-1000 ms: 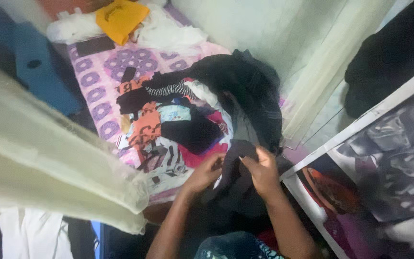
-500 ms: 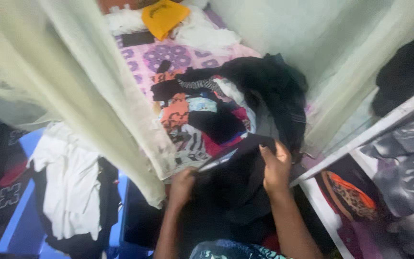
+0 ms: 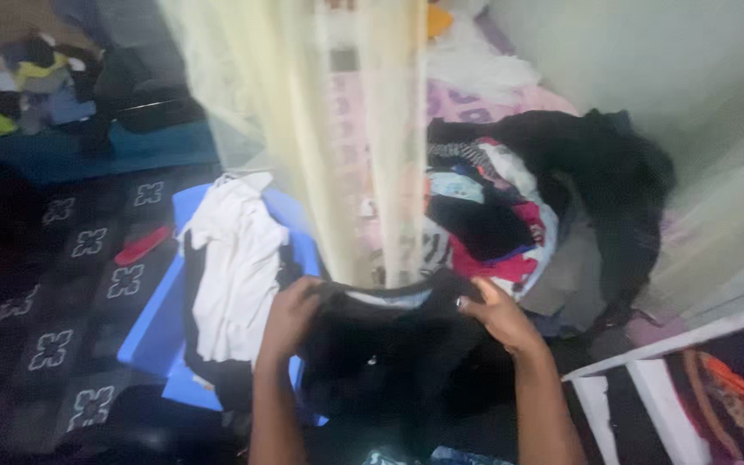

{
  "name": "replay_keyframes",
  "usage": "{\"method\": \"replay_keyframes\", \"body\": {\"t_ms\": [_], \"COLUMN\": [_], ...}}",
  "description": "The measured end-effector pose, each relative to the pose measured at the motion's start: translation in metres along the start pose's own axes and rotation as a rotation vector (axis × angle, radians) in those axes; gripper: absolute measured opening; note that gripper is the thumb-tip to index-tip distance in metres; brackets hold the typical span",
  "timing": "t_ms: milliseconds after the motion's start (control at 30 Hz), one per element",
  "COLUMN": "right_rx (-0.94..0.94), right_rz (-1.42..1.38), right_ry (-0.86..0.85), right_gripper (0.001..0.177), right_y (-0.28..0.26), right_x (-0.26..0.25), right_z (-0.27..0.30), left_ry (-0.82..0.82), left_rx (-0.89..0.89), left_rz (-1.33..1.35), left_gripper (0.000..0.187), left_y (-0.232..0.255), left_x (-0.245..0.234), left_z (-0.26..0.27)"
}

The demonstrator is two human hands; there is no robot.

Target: The person sorts clothing items from a pile on a bed and places them one at a time into a blue plastic basket on a chair.

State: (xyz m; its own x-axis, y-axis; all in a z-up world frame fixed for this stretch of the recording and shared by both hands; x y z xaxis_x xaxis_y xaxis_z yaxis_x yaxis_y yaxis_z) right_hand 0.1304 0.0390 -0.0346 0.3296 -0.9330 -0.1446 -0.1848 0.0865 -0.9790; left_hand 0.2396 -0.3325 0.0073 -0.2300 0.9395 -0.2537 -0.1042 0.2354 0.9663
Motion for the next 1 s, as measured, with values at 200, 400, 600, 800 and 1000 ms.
{"method": "replay_keyframes", "body": {"t_ms": [200, 400, 600, 800, 1000], "right_rx": [0.363, 0.286, 0.368, 0.244, 0.3], "right_rz": [0.074, -0.088, -0.304, -0.478, -0.35], "right_ry": [-0.245, 0.148, -0.102, -0.446, -0.344], "right_gripper": [0.052, 0.049, 0.072, 0.046, 0.032], "right_y": [0.036, 0.035, 0.006, -0.043, -0.032], "right_x": [0.089, 0.146, 0.265, 0.296, 0.258], "right_z": [0.019, 0.008, 0.021, 0.034, 0.019], "left_ry": [0.066, -0.032, -0.221, -0.149, 0.032], "left_rx": [-0.055, -0.229, -0.003, -0.183, -0.11], "left_rz": [0.125, -0.055, -0.334, -0.331, 0.039], "left_gripper": [0.026, 0.043, 0.072, 0.034, 0.037], "left_y": [-0.064, -0.04, -0.014, -0.043, -0.034], "left_x": [-0.041, -0.037, -0.009, -0.064, -0.162], "left_z": [0.011, 0.053, 0.074, 0.088, 0.095]}}
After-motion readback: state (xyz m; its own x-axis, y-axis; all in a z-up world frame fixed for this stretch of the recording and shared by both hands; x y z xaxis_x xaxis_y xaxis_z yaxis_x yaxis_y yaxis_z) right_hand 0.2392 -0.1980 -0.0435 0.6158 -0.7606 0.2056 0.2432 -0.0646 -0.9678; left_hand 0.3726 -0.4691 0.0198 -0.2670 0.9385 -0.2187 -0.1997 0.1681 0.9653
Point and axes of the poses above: each hand's wrist, its own z-axis away from the middle knuckle, its own x-axis out of the palm, y = z × x, the point moved 9 cm from there along -z, towards the middle knuckle, and after that the axes turned 7 degrees about -x, right-handed, at the moved point
